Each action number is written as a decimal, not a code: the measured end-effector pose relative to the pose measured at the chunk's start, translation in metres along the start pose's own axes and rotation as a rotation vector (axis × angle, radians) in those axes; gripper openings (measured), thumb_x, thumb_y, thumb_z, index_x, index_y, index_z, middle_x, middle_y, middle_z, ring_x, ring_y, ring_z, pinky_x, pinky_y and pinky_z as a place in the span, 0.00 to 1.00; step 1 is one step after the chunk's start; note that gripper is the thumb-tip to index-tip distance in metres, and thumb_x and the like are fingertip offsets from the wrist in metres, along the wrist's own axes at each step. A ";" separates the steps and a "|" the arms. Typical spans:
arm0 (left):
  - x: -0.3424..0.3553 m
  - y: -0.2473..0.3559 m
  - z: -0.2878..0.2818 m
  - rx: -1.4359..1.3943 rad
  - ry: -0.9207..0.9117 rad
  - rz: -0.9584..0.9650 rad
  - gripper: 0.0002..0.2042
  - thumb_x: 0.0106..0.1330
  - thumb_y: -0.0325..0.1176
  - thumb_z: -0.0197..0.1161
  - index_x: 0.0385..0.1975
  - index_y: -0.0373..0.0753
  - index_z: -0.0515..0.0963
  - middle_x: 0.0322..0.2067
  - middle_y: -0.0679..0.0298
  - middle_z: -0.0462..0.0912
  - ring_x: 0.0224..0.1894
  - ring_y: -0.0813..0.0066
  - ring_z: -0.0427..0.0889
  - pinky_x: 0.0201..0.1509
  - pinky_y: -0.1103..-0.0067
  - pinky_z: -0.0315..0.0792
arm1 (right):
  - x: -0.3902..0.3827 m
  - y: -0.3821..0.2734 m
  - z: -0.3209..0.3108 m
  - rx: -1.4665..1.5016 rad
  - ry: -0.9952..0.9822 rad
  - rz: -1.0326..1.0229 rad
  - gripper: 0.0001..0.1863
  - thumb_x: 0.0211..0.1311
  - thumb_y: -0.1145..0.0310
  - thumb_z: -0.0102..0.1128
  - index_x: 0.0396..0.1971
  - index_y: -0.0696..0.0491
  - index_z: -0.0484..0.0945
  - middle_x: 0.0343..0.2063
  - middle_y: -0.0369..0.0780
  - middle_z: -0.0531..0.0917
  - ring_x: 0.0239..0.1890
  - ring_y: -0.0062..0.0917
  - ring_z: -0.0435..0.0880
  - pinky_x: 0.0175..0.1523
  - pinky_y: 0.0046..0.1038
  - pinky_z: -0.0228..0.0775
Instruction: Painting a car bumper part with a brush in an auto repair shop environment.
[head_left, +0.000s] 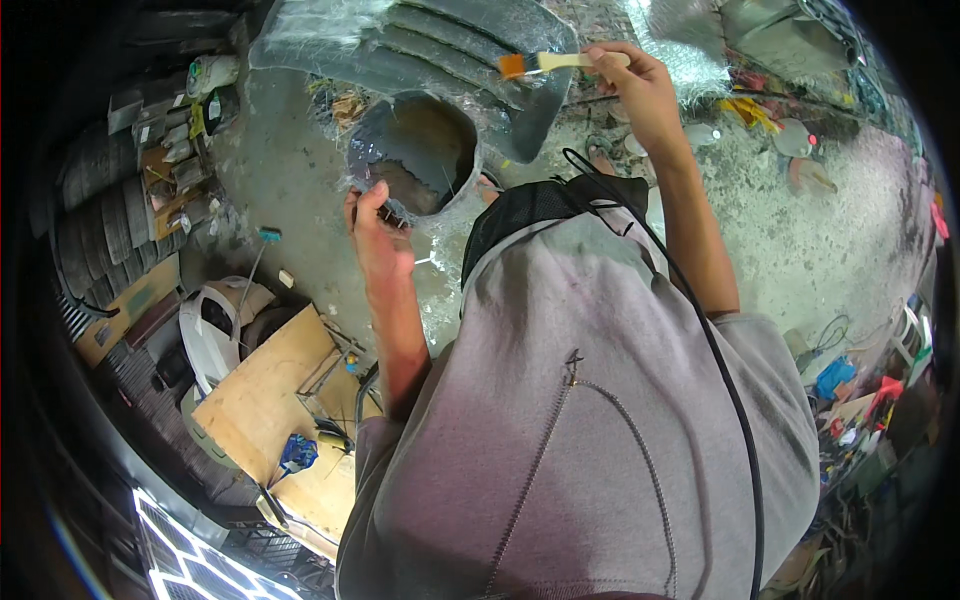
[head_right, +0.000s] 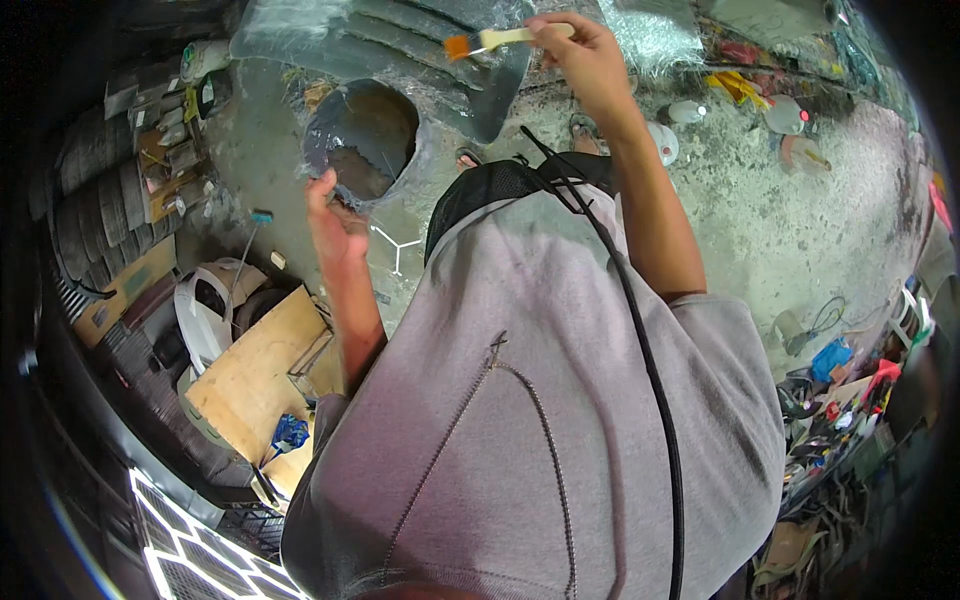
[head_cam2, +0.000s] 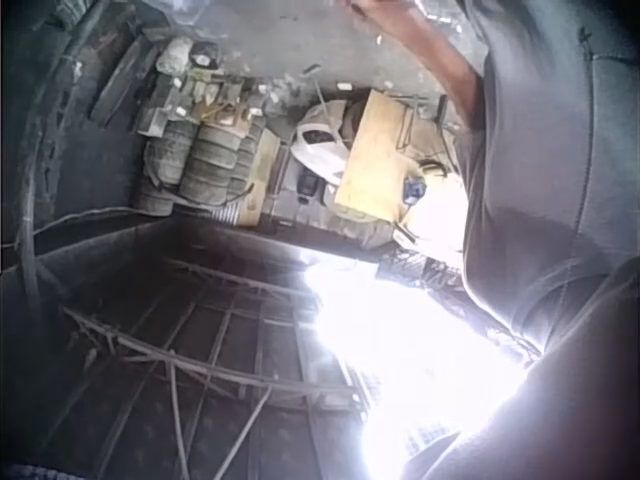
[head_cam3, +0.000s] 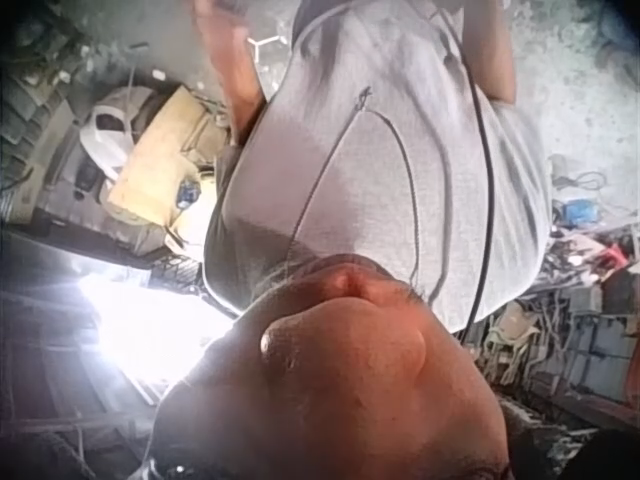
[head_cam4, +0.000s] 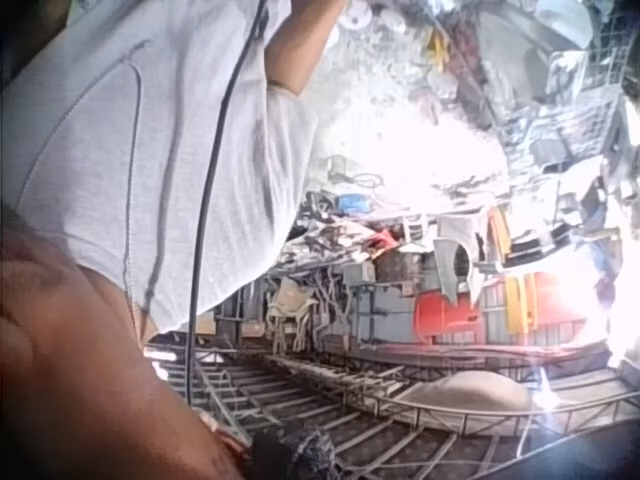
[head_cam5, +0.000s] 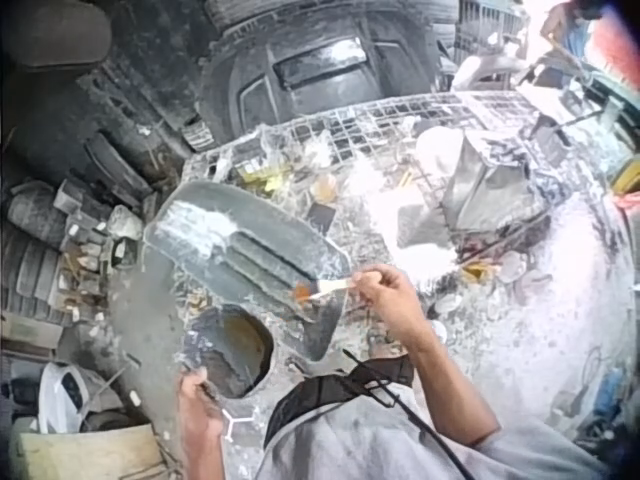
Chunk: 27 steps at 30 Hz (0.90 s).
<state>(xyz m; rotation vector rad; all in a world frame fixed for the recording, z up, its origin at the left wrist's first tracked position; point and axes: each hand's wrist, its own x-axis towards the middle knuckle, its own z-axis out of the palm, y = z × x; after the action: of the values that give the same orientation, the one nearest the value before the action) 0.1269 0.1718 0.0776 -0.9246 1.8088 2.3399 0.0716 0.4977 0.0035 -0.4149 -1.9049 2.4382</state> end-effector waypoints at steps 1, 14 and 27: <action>0.003 0.000 -0.002 -0.020 0.032 -0.007 0.24 0.55 0.36 0.64 0.52 0.41 0.69 0.48 0.62 0.77 0.48 0.66 0.77 0.51 0.69 0.72 | 0.008 0.010 -0.009 0.002 0.007 -0.002 0.10 0.63 0.70 0.59 0.40 0.56 0.84 0.28 0.32 0.83 0.24 0.13 0.72 0.32 0.16 0.65; 0.006 0.017 -0.029 -0.131 0.064 -0.111 0.28 0.54 0.39 0.64 0.57 0.41 0.69 0.53 0.58 0.74 0.56 0.58 0.74 0.60 0.61 0.71 | 0.012 0.065 -0.021 -0.345 0.183 -0.252 0.12 0.63 0.63 0.64 0.42 0.52 0.84 0.23 0.35 0.83 0.23 0.16 0.76 0.31 0.23 0.70; -0.005 0.021 -0.030 -0.070 0.084 -0.098 0.30 0.54 0.41 0.64 0.58 0.39 0.68 0.55 0.56 0.72 0.57 0.57 0.72 0.61 0.60 0.68 | -0.013 0.037 -0.003 -0.655 0.177 -0.545 0.09 0.61 0.67 0.64 0.40 0.52 0.83 0.27 0.41 0.81 0.25 0.31 0.81 0.31 0.30 0.73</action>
<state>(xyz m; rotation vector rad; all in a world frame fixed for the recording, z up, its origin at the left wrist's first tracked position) 0.1363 0.1397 0.0937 -1.1103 1.6771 2.3522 0.0899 0.4892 -0.0305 -0.0819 -2.3034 1.3810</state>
